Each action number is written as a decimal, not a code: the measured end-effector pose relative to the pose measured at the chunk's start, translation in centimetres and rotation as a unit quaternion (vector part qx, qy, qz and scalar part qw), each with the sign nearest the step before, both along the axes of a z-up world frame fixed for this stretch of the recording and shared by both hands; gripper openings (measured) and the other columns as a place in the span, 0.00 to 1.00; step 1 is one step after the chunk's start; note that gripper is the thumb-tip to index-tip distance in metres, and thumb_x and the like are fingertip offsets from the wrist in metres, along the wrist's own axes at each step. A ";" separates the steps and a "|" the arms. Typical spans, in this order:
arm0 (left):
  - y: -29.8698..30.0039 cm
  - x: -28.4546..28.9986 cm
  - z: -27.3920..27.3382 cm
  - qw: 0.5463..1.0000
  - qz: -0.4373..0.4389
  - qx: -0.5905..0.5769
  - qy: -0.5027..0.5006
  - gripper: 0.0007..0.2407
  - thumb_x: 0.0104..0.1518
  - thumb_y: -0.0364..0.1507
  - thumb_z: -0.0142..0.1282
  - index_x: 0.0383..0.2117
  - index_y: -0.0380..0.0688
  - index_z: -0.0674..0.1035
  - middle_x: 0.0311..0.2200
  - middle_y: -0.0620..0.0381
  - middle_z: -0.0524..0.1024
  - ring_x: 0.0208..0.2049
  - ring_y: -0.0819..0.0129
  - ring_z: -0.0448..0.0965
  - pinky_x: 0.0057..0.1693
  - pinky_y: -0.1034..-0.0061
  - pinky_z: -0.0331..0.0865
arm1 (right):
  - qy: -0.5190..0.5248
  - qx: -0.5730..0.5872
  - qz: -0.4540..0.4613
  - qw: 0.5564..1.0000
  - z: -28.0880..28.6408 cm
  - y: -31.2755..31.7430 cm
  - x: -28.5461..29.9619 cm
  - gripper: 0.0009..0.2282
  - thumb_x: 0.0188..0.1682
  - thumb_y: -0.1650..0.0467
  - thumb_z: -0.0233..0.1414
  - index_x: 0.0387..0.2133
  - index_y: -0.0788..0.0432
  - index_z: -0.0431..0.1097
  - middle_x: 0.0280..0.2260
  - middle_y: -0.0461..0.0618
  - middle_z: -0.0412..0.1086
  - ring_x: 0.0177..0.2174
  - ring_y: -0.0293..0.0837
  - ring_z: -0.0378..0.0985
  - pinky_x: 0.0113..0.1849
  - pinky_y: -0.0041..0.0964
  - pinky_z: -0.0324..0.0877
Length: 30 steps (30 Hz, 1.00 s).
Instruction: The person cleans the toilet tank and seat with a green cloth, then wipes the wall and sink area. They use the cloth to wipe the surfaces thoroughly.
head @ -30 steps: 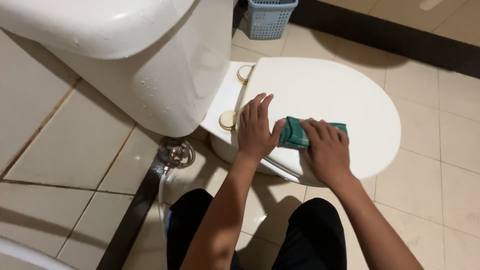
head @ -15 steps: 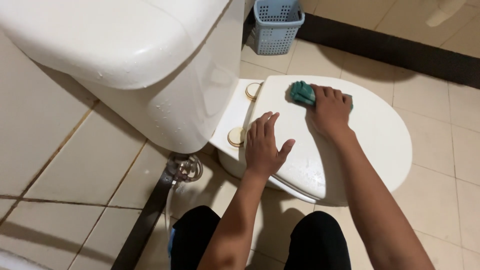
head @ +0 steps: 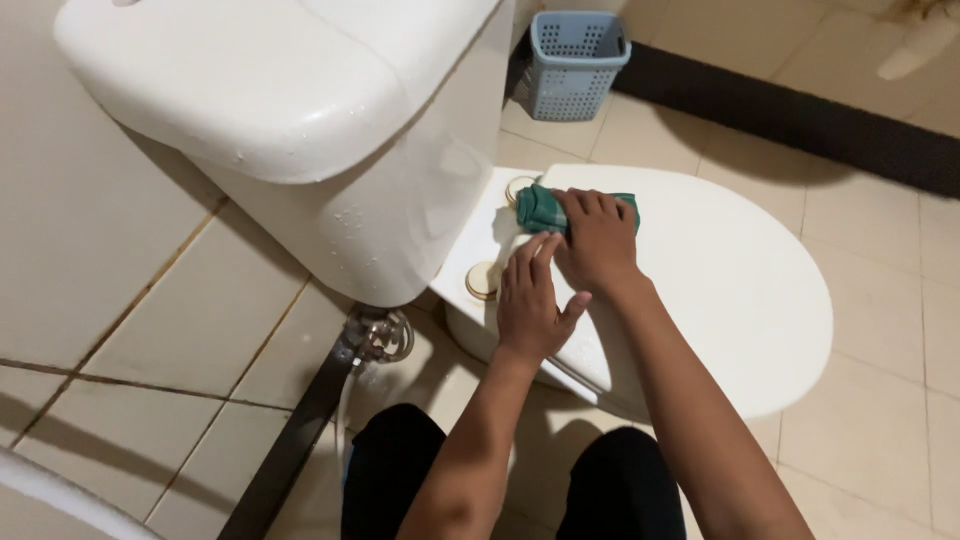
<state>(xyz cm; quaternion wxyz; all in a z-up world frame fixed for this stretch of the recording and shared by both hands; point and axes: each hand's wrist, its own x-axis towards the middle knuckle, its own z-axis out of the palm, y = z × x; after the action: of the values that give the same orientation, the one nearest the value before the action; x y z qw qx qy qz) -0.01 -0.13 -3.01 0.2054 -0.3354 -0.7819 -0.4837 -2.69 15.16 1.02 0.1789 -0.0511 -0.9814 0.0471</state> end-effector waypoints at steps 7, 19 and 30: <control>0.2 0.0 -0.5 0.999 0.015 0.004 0.051 0.37 0.65 0.61 0.28 0.68 0.43 0.61 0.64 0.42 0.63 0.64 0.47 0.66 0.68 0.52 0.58 | -0.020 -0.017 0.000 1.000 1.5 -0.6 6.5 0.28 0.43 0.64 0.57 0.61 0.49 0.64 0.57 0.52 0.66 0.59 0.53 0.64 0.58 0.54 0.51; -1.0 0.6 1.8 0.998 -0.049 -0.022 -0.043 0.33 0.66 0.59 0.25 0.59 0.48 0.74 0.61 0.53 0.72 0.63 0.54 0.70 0.66 0.56 0.57 | -0.030 -0.039 -0.049 0.998 1.8 -3.1 17.0 0.28 0.43 0.64 0.58 0.61 0.47 0.63 0.60 0.51 0.64 0.61 0.53 0.61 0.59 0.53 0.50; -0.5 0.6 1.9 0.993 -0.027 -0.112 -0.042 0.12 0.63 0.37 0.51 0.47 0.48 0.79 0.51 0.56 0.77 0.58 0.60 0.71 0.63 0.60 0.57 | -0.065 -0.043 -0.174 0.982 2.3 0.8 18.2 0.29 0.45 0.64 0.58 0.63 0.46 0.61 0.61 0.48 0.63 0.62 0.52 0.59 0.62 0.53 0.49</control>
<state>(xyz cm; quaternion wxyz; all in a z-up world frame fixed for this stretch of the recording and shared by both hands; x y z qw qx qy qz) 0.55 -0.64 -1.14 0.1211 -0.3565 -0.8297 -0.4122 15.46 15.99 3.29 0.1183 -0.2321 -0.9640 0.0538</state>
